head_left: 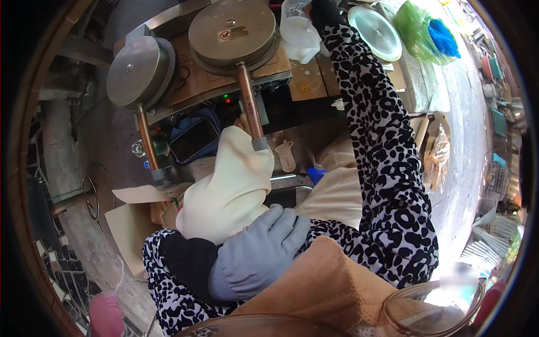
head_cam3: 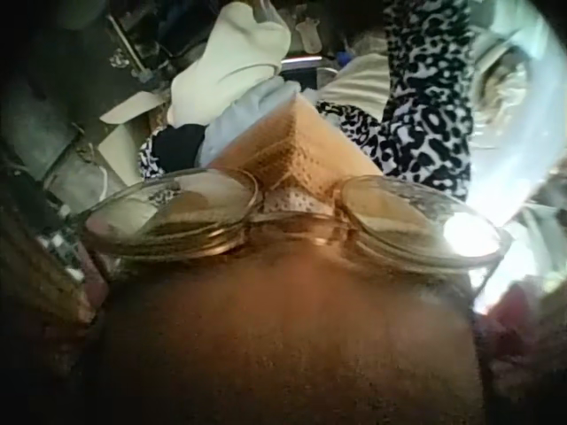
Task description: The recorder is preparing and cooking crepes or pancakes on multiple circular griddles at a food stall.
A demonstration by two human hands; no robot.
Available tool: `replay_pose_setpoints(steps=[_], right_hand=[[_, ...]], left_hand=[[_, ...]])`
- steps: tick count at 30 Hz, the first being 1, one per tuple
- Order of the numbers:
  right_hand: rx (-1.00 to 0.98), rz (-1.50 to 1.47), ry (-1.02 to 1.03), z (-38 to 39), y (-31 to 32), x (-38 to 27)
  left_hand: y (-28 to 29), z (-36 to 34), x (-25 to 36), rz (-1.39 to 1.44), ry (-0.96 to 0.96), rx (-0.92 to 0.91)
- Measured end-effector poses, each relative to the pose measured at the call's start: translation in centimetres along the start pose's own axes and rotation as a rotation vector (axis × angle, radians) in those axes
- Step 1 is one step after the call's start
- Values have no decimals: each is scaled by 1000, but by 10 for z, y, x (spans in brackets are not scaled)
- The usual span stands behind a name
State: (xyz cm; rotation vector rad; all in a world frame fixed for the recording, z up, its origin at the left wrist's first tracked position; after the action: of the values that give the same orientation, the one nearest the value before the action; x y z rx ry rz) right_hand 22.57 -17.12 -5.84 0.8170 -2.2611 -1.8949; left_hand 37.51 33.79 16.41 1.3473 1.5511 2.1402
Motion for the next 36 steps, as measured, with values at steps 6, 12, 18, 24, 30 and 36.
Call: replay_pose_setpoints(steps=[6,12,18,24,30,36], right_hand=[[-91,-640,207,19,10,-32],[-250,-463,82,27,51,-72],[439,-252,414,26,71,-47],[382,-33,391,55,93,-98],[253,-201,-23,42,94,-46],[151,-89,-76,48,76,-75]], left_hand=[[-7,3,-1,-1,-1,103],[3,3,0,-4,96,105],[-3,4,-1,42,113,165],[-5,7,-4,67,153,160],[0,0,3,-15,55,136],[-3,-1,3,34,99,164]])
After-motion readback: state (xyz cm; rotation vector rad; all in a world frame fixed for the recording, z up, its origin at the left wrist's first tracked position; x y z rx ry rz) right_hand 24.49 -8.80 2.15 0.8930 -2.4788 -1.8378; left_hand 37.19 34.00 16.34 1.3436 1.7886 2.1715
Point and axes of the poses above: each hand's wrist, its own z-axis away from the middle knuckle, its own y-axis out of the back of the hand, x = y × z, the point moved 6 cm from there along -z, towards the middle knuckle
